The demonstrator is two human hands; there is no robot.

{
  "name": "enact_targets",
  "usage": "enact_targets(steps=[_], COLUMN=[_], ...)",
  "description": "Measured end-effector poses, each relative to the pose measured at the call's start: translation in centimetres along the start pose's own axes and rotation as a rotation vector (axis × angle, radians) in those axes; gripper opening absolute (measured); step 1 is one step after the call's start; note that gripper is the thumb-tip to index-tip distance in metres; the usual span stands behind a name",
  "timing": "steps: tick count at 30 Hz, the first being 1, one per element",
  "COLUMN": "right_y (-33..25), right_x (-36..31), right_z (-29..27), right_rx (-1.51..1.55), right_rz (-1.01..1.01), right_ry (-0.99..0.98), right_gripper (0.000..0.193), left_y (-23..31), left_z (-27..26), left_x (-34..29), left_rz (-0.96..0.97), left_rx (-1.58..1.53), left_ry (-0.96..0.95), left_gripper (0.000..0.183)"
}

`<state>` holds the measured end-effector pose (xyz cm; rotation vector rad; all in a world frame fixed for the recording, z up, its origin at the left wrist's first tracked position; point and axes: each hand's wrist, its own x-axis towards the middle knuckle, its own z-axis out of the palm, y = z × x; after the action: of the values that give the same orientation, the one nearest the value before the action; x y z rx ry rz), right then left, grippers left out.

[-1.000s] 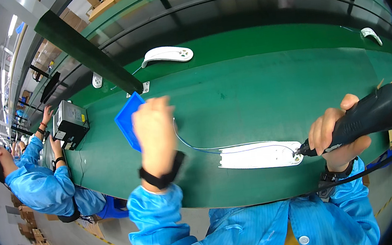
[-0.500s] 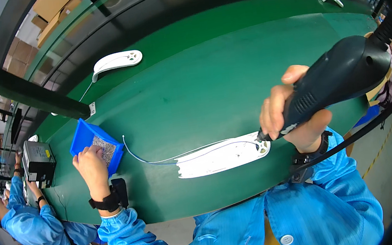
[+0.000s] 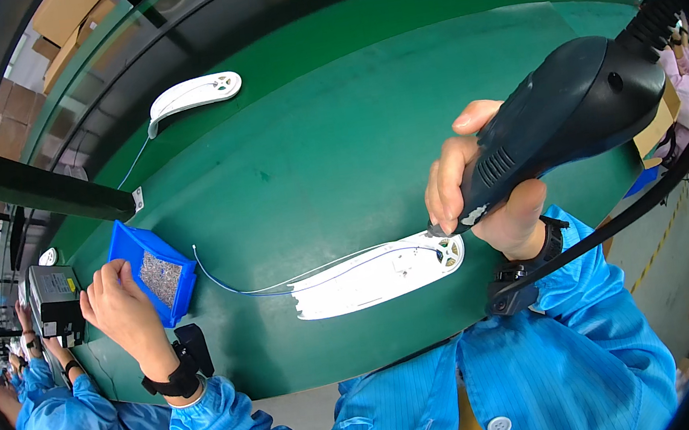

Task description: Assembling electronic components using a power screwdriver on a production line.

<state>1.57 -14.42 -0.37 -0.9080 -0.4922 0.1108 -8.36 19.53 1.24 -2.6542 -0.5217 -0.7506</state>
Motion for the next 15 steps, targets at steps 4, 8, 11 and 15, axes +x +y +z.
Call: enact_targets(steps=[4,8,11,15], right_y=[-0.4,-0.1,-0.5,-0.4], right_x=[0.0,-0.5,-0.5,-0.8], right_z=[-0.3,0.5,0.4,0.7], right_rx=[-0.220,-0.020,-0.023,-0.020], right_rz=[-0.007,0.013,0.011,0.010], right_ry=[-0.169,-0.004,0.002,-0.015], right_gripper=[0.072,0.075,0.075,0.075], left_y=[0.0,0.8,-1.6,-4.0], left_z=[-0.8,-2.6,-2.4,-1.2], left_x=[0.0,0.2,0.3,-0.6], left_rz=[-0.033,0.029,-0.039,-0.117], left_rx=[0.060,-0.098,0.052,0.154], left_ry=[0.002,0.133,0.035,-0.109], left_gripper=[0.010,0.012,0.013,0.012])
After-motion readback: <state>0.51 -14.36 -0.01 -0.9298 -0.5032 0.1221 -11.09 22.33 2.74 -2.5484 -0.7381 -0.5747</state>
